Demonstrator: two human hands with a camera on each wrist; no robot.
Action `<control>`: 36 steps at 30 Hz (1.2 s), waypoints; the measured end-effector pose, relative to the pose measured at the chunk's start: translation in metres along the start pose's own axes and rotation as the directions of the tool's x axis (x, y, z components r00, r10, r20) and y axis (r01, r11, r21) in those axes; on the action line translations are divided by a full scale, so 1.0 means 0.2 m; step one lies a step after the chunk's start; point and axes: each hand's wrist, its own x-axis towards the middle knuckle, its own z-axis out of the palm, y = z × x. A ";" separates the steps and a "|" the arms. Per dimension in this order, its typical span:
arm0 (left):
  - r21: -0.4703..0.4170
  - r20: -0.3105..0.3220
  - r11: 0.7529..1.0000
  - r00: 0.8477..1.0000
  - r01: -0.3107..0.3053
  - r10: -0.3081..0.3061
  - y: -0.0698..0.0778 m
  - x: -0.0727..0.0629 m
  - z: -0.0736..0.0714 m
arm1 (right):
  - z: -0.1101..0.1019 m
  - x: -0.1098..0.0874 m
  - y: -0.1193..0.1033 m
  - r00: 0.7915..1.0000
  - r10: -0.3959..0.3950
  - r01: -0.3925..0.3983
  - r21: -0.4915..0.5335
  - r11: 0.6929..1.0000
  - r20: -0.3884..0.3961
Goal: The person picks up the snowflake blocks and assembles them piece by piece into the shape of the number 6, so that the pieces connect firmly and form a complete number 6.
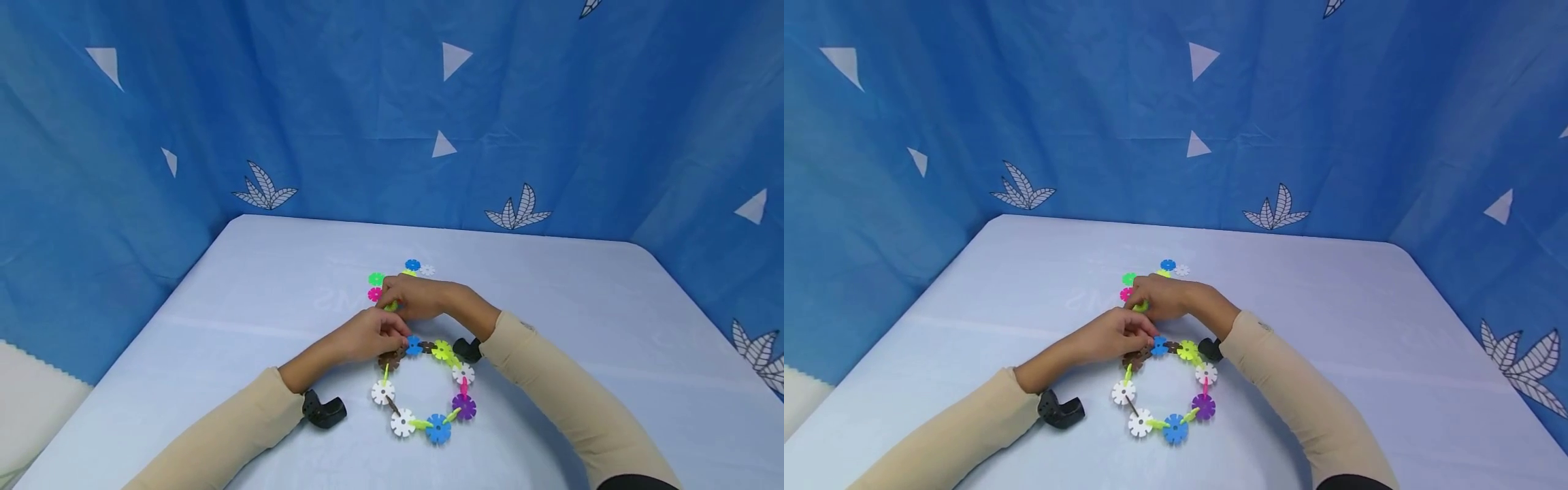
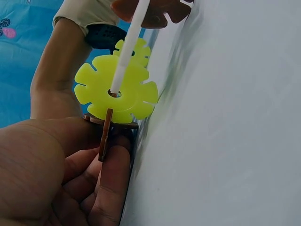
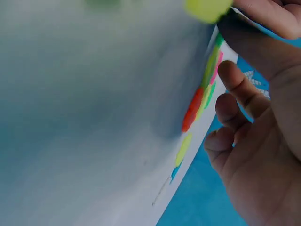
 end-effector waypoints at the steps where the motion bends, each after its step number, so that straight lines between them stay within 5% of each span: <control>1: -0.003 0.004 1.000 1.000 0.002 -0.002 0.00 0.00 0.00 | 0.00 -0.01 0.01 1.000 0.005 -0.005 -0.011 1.000 -0.013; 5: 0.002 0.004 1.000 1.000 0.020 -0.020 0.00 0.01 0.00 | 0.00 -0.06 0.03 0.999 0.024 -0.026 -0.060 0.998 -0.046; 12: -0.004 0.007 0.999 0.999 0.050 -0.050 0.01 0.02 0.00 | 0.01 -0.19 0.08 0.983 0.176 -0.179 -0.046 0.983 -0.060; 21: 0.015 -0.011 0.998 0.998 0.057 -0.057 0.01 0.01 -0.01 | 0.06 -0.33 0.09 0.971 0.204 -0.202 0.029 0.979 -0.123; 27: 0.042 -0.056 0.995 0.995 0.086 -0.083 -0.02 0.02 -0.06 | 0.10 -0.41 0.08 0.934 0.316 -0.293 0.147 0.945 -0.167; 33: 0.113 -0.038 0.988 0.994 0.102 -0.099 -0.03 0.04 -0.11 | 0.13 -0.47 0.11 0.893 0.377 -0.291 0.323 0.900 -0.246; 36: 0.149 -0.022 0.985 0.996 0.083 -0.081 -0.02 0.06 -0.13 | 0.12 -0.49 0.12 0.901 0.364 -0.261 0.376 0.889 -0.237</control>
